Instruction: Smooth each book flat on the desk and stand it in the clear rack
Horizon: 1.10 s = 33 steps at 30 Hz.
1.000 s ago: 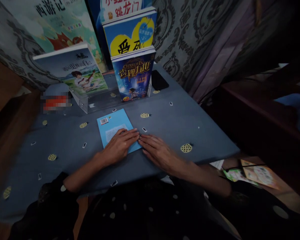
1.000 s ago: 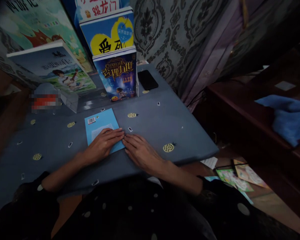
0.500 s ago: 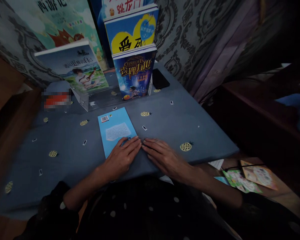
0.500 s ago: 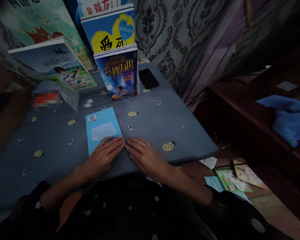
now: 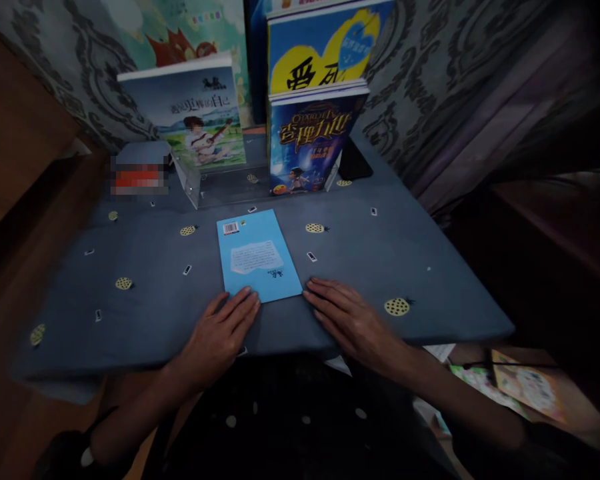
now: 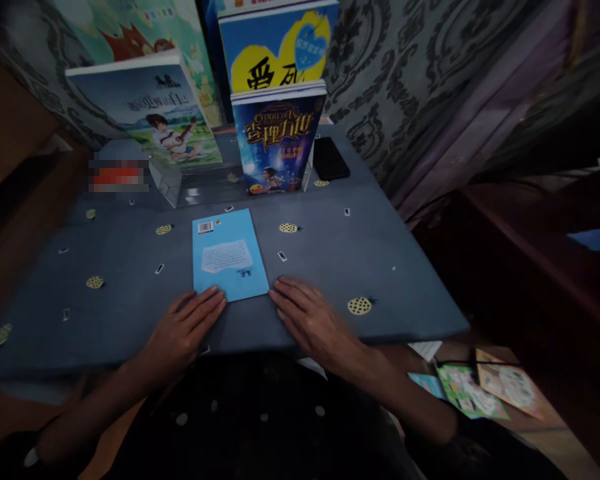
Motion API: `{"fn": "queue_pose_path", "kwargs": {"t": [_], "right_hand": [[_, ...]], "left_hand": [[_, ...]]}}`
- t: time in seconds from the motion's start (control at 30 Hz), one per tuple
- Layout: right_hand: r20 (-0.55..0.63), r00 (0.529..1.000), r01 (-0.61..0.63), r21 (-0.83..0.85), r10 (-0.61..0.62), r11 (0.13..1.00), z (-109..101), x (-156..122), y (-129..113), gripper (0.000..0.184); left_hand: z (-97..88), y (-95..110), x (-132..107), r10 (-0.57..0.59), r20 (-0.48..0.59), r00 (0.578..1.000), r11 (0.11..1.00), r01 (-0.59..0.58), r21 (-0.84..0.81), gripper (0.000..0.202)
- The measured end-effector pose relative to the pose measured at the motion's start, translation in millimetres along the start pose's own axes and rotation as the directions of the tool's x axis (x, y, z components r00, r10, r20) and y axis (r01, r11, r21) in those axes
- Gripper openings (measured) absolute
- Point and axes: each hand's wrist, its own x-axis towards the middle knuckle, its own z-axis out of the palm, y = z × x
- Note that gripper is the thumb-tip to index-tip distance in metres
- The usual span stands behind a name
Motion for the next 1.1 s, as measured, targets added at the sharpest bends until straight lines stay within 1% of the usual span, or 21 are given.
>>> {"fn": "queue_pose_path", "kwargs": {"t": [0.1, 0.17, 0.2, 0.27, 0.37, 0.47, 0.57, 0.67, 0.73, 0.83, 0.97, 1.03, 1.1], "right_hand": [[-0.036, 0.999, -0.002, -0.013, 0.001, 1.000, 0.5, 2.2, -0.2, 0.042], [-0.040, 0.999, 0.016, -0.012, -0.017, 1.000, -0.6, 8.6, -4.1, 0.043], [-0.017, 0.999, 0.042, 0.001, -0.042, 0.999, -1.4, 13.8, -7.5, 0.044], [0.087, 0.989, 0.114, 0.054, -0.119, 0.992, -2.1, 27.7, -16.5, 0.047], [0.278, 0.933, 0.187, 0.164, -0.227, 0.969, 1.3, 53.4, -31.1, 0.052], [0.395, 0.875, 0.202, 0.230, -0.281, 0.952, 10.0, 77.8, -39.2, 0.059], [0.443, 0.841, 0.209, 0.263, -0.310, 0.942, 19.2, 98.6, -38.3, 0.062], [0.471, 0.811, 0.234, 0.282, -0.346, 0.931, 28.3, 119.0, -31.4, 0.058], [0.489, 0.796, 0.260, 0.254, -0.356, 0.931, 36.6, 133.5, -24.7, 0.055], [0.488, 0.805, 0.289, 0.175, -0.338, 0.941, 53.1, 155.9, -11.1, 0.056], [0.435, 0.848, 0.301, 0.071, -0.301, 0.951, 71.6, 181.5, 13.7, 0.061], [0.411, 0.876, 0.275, 0.008, -0.254, 0.961, 73.6, 189.9, 28.9, 0.064], [0.370, 0.913, 0.208, -0.061, -0.171, 0.976, 70.6, 194.2, 44.9, 0.064]], "left_hand": [[-3.2, -0.8, -15.4, -0.065, -0.028, 0.997, 0.998, 0.065, -0.013, 0.059], [-3.7, -0.4, -22.7, -0.108, -0.054, 0.993, 0.994, 0.107, -0.016, 0.059], [-3.5, -0.1, -25.2, -0.126, -0.068, 0.990, 0.992, 0.125, -0.018, 0.058], [-2.5, 0.5, -27.8, -0.146, -0.095, 0.985, 0.989, 0.144, -0.023, 0.057], [-0.5, 0.8, -27.8, -0.153, -0.116, 0.981, 0.988, 0.151, -0.031, 0.052], [0.6, 0.8, -26.3, -0.165, -0.137, 0.977, 0.986, 0.161, -0.038, 0.046], [0.3, 0.8, -24.7, -0.172, -0.144, 0.975, 0.985, 0.169, -0.032, 0.042], [-0.7, 0.6, -22.7, -0.186, -0.154, 0.971, 0.983, 0.183, -0.032, 0.041], [-1.2, 0.1, -21.6, -0.186, -0.166, 0.968, 0.982, 0.183, -0.035, 0.041], [-1.0, -0.7, -21.6, -0.181, -0.172, 0.968, 0.983, 0.178, -0.034, 0.045], [1.5, 0.2, -25.6, -0.195, -0.135, 0.971, 0.980, 0.188, -0.062, 0.057], [2.7, 1.2, -27.7, -0.207, -0.111, 0.972, 0.977, 0.200, -0.068, 0.060], [3.4, 1.9, -28.7, -0.220, -0.096, 0.971, 0.975, 0.214, -0.067, 0.061]]}}
